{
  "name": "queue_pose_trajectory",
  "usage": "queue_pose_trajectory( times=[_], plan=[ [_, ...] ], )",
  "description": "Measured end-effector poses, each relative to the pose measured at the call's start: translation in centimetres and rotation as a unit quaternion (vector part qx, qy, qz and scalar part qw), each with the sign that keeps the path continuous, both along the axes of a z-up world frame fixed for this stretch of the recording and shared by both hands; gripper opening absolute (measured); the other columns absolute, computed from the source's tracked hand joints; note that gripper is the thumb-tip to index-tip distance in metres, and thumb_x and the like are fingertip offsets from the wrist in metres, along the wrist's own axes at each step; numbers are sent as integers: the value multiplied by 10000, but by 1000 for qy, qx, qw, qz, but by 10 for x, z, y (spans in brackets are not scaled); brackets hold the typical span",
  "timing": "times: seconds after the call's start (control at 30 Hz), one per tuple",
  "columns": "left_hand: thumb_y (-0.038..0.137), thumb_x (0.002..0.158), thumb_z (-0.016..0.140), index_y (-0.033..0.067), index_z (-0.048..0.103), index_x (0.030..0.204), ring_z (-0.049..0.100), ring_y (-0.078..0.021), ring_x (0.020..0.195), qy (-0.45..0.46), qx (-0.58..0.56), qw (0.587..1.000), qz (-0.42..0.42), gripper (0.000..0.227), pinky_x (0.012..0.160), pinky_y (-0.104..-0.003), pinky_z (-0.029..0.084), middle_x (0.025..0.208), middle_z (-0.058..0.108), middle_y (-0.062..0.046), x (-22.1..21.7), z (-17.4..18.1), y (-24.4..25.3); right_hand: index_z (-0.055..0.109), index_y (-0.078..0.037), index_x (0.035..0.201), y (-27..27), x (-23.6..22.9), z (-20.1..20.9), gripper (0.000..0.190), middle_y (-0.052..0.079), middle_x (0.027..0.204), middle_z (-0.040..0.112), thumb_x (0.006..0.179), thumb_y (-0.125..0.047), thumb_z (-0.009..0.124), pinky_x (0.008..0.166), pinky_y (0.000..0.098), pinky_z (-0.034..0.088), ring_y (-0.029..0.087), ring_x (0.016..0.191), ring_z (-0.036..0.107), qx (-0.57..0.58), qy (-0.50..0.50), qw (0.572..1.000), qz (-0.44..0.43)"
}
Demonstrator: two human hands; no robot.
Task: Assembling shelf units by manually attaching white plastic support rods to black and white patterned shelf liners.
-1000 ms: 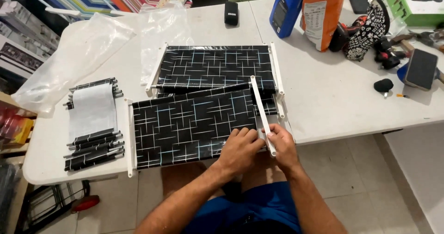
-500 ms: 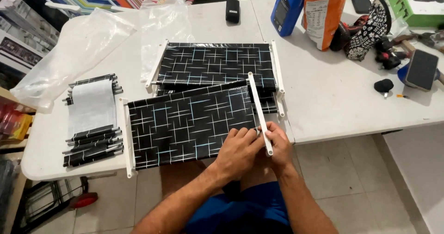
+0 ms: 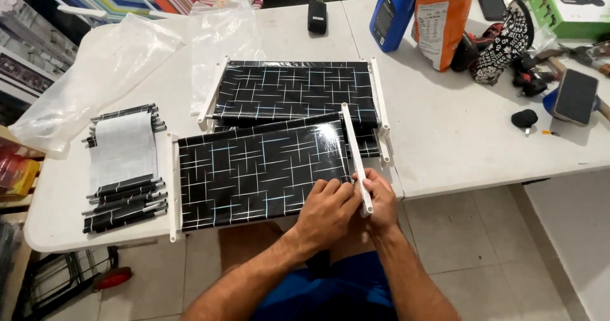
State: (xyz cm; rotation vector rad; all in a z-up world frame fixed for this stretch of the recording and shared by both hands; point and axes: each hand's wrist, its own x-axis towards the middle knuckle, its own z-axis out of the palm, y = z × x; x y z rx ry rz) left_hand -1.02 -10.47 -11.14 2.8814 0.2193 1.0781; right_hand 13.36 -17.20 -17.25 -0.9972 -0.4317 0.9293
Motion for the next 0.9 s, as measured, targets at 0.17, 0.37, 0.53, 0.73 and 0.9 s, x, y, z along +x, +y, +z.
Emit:
queue_pose_trajectory(
  times=[0.17,0.37,0.53,0.73,0.9],
  plan=[
    [129,1010,392,38,697,1094,550,-261,754,-6,10,1000,4,329,704,-396,418,843,546,-86,2,-7,0,623,39,1009,-1,-4,9,270,55,487,488,869,-177,542,406,240,333,115,393,460,-14,0,1000,-11],
    [109,991,463,42,677,884,552,-277,709,-59,75,995,7,249,678,-401,443,781,529,-93,7,-11,-2,616,49,1000,1,-1,6,242,60,483,472,875,-146,546,408,245,328,124,388,463,-26,-4,999,-19],
    [91,988,486,41,669,828,559,-262,640,-87,71,993,30,248,618,-390,459,740,533,-94,7,-11,-7,623,45,1003,-7,-5,15,234,39,482,454,874,-135,547,392,236,328,106,382,460,-58,-53,996,-34],
    [118,961,491,63,655,828,612,-257,683,-64,26,997,25,218,669,-383,502,762,569,-88,11,-33,-10,634,23,1010,-6,-1,15,220,-5,502,445,853,-101,544,400,201,336,58,405,455,-78,-119,989,-34],
    [107,901,496,60,637,824,617,-270,697,-65,-2,998,22,168,668,-374,511,770,570,-92,14,-48,-14,660,10,1000,-9,-13,35,214,-8,533,442,868,-103,535,422,214,329,60,435,429,-94,-155,982,-51]
  ],
)
